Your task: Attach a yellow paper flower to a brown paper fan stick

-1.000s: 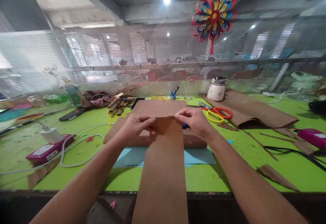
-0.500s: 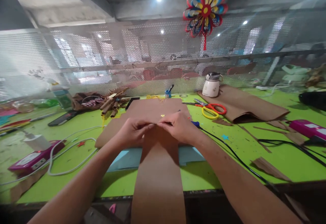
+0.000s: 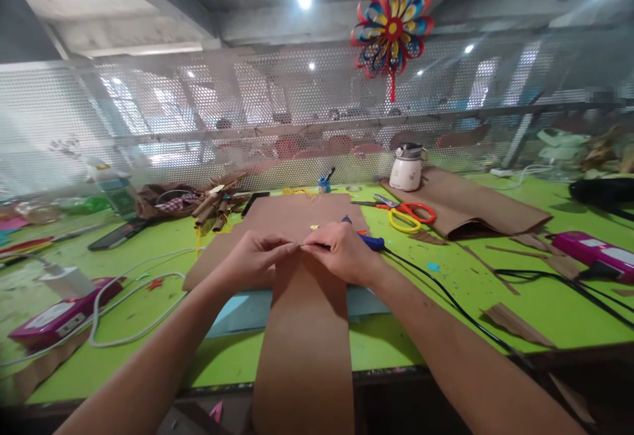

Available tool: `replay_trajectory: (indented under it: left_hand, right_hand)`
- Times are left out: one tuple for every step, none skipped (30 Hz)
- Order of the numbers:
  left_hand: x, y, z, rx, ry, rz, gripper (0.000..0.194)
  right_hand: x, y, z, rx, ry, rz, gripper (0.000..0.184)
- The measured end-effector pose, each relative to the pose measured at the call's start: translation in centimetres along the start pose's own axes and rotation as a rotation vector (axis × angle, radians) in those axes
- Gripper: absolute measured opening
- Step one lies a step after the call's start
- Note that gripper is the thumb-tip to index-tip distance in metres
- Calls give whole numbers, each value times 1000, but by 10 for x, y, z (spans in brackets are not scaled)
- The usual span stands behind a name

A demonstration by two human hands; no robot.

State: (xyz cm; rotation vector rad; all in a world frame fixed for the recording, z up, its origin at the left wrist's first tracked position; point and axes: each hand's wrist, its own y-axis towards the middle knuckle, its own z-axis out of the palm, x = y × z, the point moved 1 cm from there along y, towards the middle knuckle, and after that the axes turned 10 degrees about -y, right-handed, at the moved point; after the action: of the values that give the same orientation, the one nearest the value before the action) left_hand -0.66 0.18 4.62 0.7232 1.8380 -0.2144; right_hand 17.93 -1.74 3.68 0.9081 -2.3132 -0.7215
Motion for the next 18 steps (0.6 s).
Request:
replay_trajectory:
  left_hand:
    - [1,0,0,-9,-13,3,30]
    - [2,0,1,-21,-26,9,29]
    - [3,0,1,-34,-38,18,29]
    - [5,0,2,-49,-49,30,28]
    - [6,0,3,-62,-56,43,28]
    - [7,0,3,-73,-53,58,27]
    - [9,0,4,-78,-40,73,27]
    - [9,0,4,-77,-18,89,28]
    - [10,0,4,-74,8,104,28]
    - [10,0,3,-70,35,116,28]
    - [9,0,2,-68,58,123,29]
    - [8,-1,1,-69,74,124,29]
    - [7,-1,0,-70,84,117,29]
    - [6,-1,-1,-67,89,105,29]
    - [5,-1,-2,-60,93,91,28]
    - [5,-1,-2,-48,94,82,27]
    - [4,-1,-3,-34,91,78,26]
    - [4,-1,-2,-18,86,80,25]
  right_hand:
    - [0,0,0,-2,4,-6,16]
    - [1,0,1,-4,11,-10,16]
    - [1,-1,1,-4,18,-12,16]
    - [1,-1,1,-1,29,-9,16]
    - [1,-1,2,2,43,-2,16]
    - [0,-1,2,9,60,11,17]
    - [0,-1,1,19,80,33,18]
    - [-1,-2,1,32,103,61,19]
    - [-2,-1,0,46,126,95,19]
    - [-3,-1,-1,59,143,135,20]
    - [-4,-1,-2,72,156,178,20]
    - [-6,-1,-3,83,165,217,21]
    - [-7,-1,-4,93,170,252,22]
    - [-8,-1,-5,103,170,280,23]
    - [-10,-1,-6,112,167,300,24]
    - [-11,-1,-5,123,164,312,25]
    - [-11,-1,-4,133,164,315,25]
    - [-12,-1,-3,144,167,311,25]
